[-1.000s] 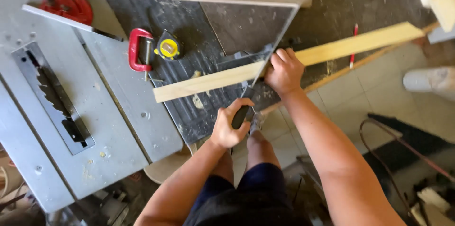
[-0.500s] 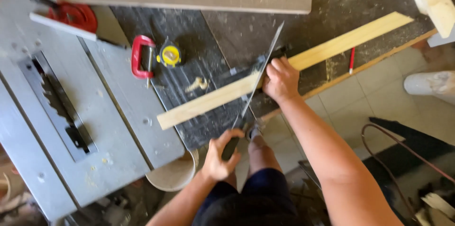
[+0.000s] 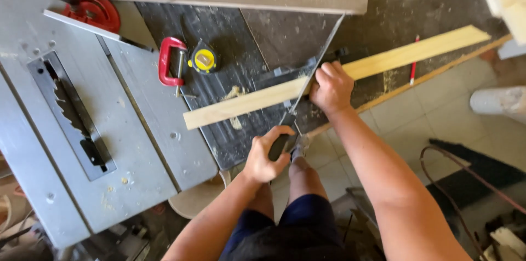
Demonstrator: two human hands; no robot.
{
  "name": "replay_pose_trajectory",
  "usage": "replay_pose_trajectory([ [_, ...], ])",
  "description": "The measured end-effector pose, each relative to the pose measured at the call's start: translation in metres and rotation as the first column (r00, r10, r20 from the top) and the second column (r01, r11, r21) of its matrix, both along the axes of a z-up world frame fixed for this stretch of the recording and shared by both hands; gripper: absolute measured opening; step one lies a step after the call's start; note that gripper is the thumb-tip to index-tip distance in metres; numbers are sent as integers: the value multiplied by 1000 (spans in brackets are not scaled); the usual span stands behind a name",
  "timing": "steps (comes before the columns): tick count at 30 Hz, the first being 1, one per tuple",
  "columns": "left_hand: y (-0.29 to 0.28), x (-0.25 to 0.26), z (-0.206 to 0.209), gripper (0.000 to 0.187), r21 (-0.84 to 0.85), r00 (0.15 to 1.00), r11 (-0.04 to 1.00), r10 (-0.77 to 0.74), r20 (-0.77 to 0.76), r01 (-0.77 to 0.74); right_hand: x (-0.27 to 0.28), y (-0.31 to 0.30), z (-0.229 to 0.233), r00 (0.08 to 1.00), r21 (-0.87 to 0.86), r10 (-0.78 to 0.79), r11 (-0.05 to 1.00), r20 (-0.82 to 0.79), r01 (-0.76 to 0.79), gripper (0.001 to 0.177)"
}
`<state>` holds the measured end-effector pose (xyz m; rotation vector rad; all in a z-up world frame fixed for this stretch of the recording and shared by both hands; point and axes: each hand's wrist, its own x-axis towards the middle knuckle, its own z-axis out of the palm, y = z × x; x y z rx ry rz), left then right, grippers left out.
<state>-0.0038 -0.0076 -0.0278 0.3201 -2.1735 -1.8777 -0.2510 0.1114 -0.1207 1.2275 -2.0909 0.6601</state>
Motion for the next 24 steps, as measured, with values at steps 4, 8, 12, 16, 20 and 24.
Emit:
replay_pose_trajectory([
  [4,0,31,-12,49,53,1000,998,20,-7,-20,2,4,-16,1000,13,-1,1000,-5,1,18],
  [8,-3,20,12,46,26,998,1000,-18,57,17,-8,-5,-8,1000,-5,-12,1000,1,12,19],
  [12,-5,-5,6,47,17,1000,1000,25,11,-25,1,0,7,999,11,-41,999,-17,41,18],
  [16,3,35,7,45,1,997,1000,-8,78,8,2,-7,8,1000,1,-6,1000,-26,6,18],
  [20,8,29,6,45,1,990,1000,-31,135,31,6,-6,9,999,32,-26,999,45,25,20],
  [24,-5,7,18,49,-25,998,999,28,62,-26,7,-2,20,998,9,-21,1000,52,21,17],
])
